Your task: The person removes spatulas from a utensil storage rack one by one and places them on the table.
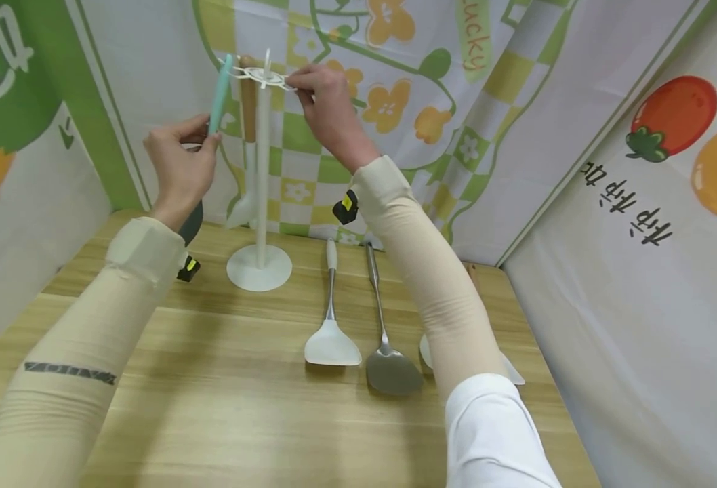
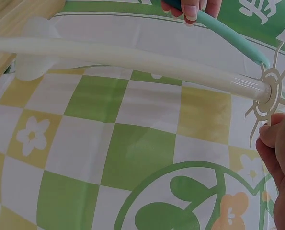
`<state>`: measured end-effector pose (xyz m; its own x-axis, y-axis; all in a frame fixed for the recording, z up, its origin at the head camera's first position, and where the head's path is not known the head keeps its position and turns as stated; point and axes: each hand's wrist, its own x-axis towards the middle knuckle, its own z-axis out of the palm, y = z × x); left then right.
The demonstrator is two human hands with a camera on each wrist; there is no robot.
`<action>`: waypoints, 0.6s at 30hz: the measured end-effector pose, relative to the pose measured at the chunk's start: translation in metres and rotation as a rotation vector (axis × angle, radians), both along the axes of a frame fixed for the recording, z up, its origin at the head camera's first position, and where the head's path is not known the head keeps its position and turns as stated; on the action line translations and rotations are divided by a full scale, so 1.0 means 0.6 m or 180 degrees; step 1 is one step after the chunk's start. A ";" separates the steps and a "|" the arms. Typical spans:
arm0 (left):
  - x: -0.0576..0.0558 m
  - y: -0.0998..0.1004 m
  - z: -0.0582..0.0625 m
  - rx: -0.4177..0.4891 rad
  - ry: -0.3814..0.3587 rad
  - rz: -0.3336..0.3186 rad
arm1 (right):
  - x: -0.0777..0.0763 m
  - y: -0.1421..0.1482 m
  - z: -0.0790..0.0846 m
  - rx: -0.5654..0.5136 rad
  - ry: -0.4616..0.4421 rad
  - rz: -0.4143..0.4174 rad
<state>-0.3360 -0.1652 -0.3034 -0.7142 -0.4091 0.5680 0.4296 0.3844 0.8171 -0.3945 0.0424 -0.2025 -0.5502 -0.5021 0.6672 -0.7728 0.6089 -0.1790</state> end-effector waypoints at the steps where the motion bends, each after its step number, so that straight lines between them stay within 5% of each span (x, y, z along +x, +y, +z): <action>1: 0.000 -0.001 0.001 -0.0021 0.0002 0.0014 | 0.001 -0.001 0.001 0.0005 0.0002 -0.0012; 18: 0.020 -0.038 -0.007 -0.0194 -0.0006 0.0207 | 0.006 -0.006 0.000 -0.0149 -0.0196 -0.0070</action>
